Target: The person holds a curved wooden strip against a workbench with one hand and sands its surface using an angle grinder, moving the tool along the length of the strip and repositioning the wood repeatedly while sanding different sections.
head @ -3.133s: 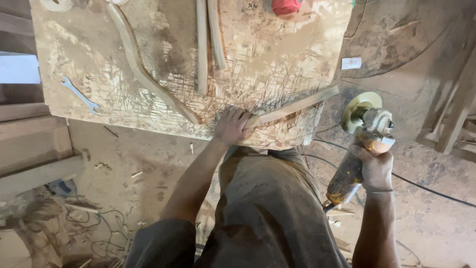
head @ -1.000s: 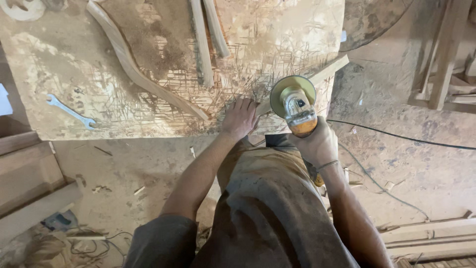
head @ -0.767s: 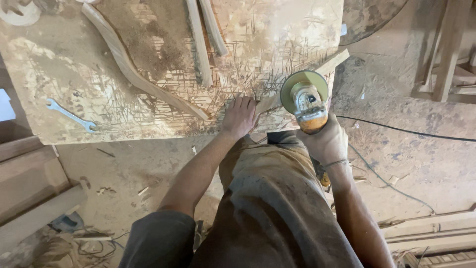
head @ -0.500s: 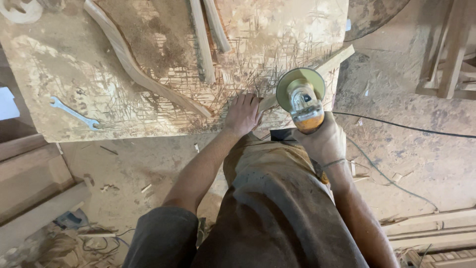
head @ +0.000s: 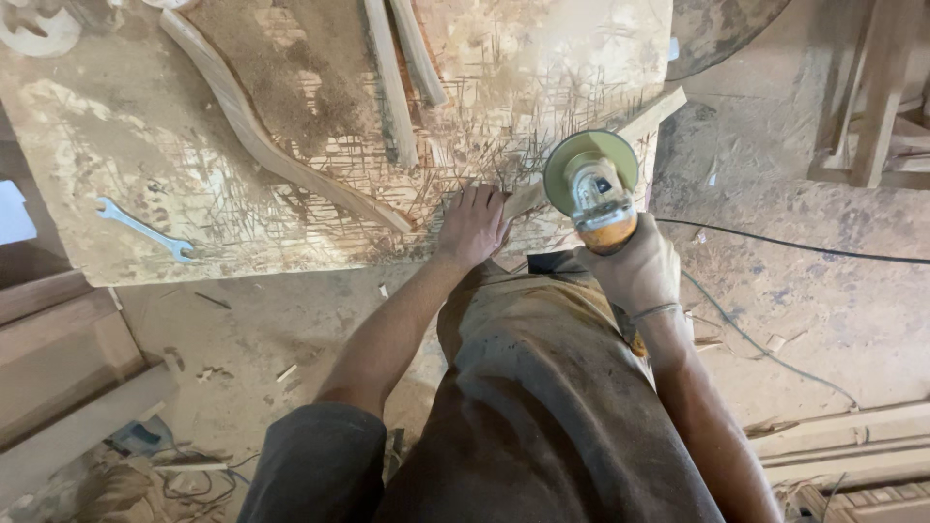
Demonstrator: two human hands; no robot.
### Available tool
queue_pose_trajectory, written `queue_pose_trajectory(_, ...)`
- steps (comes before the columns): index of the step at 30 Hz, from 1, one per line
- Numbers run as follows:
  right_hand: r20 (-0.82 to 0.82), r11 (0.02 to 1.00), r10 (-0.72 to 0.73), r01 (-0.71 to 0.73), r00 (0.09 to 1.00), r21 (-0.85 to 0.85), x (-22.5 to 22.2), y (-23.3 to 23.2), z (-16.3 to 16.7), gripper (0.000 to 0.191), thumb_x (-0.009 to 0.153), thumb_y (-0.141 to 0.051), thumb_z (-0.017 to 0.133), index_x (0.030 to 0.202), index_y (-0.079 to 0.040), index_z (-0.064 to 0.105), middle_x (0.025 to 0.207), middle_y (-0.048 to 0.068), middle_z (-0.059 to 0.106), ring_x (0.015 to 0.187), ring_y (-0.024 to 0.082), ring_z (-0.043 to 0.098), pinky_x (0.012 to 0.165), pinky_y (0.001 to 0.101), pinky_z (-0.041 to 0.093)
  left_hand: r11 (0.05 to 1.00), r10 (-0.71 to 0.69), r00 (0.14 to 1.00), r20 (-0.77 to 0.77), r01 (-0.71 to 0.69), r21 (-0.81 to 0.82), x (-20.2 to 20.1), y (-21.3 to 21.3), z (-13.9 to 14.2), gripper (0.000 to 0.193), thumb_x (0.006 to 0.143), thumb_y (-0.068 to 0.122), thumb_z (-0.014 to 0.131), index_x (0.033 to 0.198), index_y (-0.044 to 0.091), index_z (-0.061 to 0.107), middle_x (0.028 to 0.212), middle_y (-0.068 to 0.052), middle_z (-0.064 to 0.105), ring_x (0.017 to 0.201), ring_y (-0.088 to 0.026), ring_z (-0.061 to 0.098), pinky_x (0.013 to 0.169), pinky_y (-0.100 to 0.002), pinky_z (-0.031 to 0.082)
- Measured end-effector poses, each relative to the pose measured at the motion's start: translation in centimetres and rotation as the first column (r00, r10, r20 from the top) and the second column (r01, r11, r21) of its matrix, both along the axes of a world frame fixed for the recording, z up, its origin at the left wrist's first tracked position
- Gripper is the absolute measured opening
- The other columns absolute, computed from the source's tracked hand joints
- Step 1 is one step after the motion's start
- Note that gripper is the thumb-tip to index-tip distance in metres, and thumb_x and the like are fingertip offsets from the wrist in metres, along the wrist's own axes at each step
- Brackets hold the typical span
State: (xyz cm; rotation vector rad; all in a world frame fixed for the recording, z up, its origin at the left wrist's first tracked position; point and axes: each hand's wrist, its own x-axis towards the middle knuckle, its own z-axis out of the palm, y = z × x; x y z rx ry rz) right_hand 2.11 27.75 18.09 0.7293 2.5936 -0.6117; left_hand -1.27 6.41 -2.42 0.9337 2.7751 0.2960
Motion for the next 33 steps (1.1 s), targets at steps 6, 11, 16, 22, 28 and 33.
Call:
queue_pose_trajectory(6, -0.048, 1.0, -0.013, 0.013, 0.999, -0.012, 0.1, 0.6, 0.2, 0.062, 0.069, -0.037, 0.09, 0.111, 0.002, 0.064, 0.101, 0.024, 0.074, 0.094, 0.037, 0.075, 0.082, 0.0464, 0.059, 0.996, 0.051, 0.998, -0.025, -0.049, 0.068, 0.3, -0.3, 0.1, 0.053, 0.095, 0.039, 0.065, 0.128, -0.002, 0.058, 0.118, -0.016, 0.056, 0.108, -0.029, 0.056, 0.095, -0.045, 0.049)
queue_pose_trajectory(11, 0.032, 0.992, -0.01, 0.015, 0.999, -0.128, 0.8, -0.7, -0.1, 0.061, 0.067, -0.033, 0.087, 0.113, -0.002, 0.063, 0.099, 0.021, 0.076, 0.093, 0.036, 0.075, 0.082, 0.0454, 0.059, 0.992, 0.064, 0.998, 0.024, -0.067, 0.106, 0.0, -0.1, 0.6, 0.051, 0.092, 0.039, 0.068, 0.124, 0.0, 0.059, 0.12, -0.014, 0.056, 0.11, -0.03, 0.054, 0.096, -0.045, 0.047)
queue_pose_trajectory(16, 0.046, 0.99, -0.027, 0.033, 0.999, -0.139, 1.1, 0.1, 0.1, 0.059, 0.068, -0.034, 0.087, 0.113, -0.003, 0.064, 0.1, 0.023, 0.075, 0.098, 0.04, 0.072, 0.083, 0.0478, 0.056, 0.992, 0.052, 0.999, -0.007, -0.051, 0.12, 0.0, -0.2, 1.0, 0.048, 0.092, 0.038, 0.069, 0.121, 0.002, 0.059, 0.118, -0.013, 0.056, 0.109, -0.03, 0.054, 0.098, -0.047, 0.046)
queue_pose_trajectory(22, 0.016, 0.996, -0.04, 0.041, 0.999, -0.082, 1.3, 1.6, -0.5, 0.06, 0.068, -0.038, 0.088, 0.111, -0.002, 0.066, 0.1, 0.024, 0.075, 0.096, 0.039, 0.073, 0.083, 0.0475, 0.057, 0.98, 0.057, 0.997, -0.055, -0.046, 0.194, 0.1, -0.3, 1.3, 0.05, 0.088, 0.036, 0.071, 0.123, 0.003, 0.058, 0.117, -0.013, 0.055, 0.111, -0.031, 0.054, 0.102, -0.047, 0.045)
queue_pose_trajectory(28, -0.083, 0.994, -0.071, 0.063, 0.994, -0.093, 0.5, 3.3, -0.4, 0.061, 0.065, -0.036, 0.09, 0.108, 0.001, 0.066, 0.101, 0.024, 0.075, 0.096, 0.037, 0.074, 0.081, 0.0462, 0.058, 1.0, 0.012, 1.0, 0.01, -0.012, 0.019, -0.1, -0.2, 0.9, 0.051, 0.095, 0.037, 0.065, 0.126, -0.003, 0.056, 0.118, -0.017, 0.054, 0.11, -0.032, 0.053, 0.095, -0.048, 0.045)
queue_pose_trajectory(33, 0.107, 0.984, -0.03, 0.048, 0.994, -0.172, -0.1, 1.7, -0.4, 0.062, 0.065, -0.036, 0.088, 0.109, -0.001, 0.064, 0.102, 0.02, 0.075, 0.094, 0.033, 0.076, 0.082, 0.0427, 0.06, 0.999, 0.034, 0.998, 0.045, -0.035, 0.041, -0.1, 0.0, 1.0, 0.05, 0.096, 0.038, 0.062, 0.126, -0.001, 0.057, 0.121, -0.015, 0.055, 0.114, -0.032, 0.053, 0.098, -0.047, 0.045)
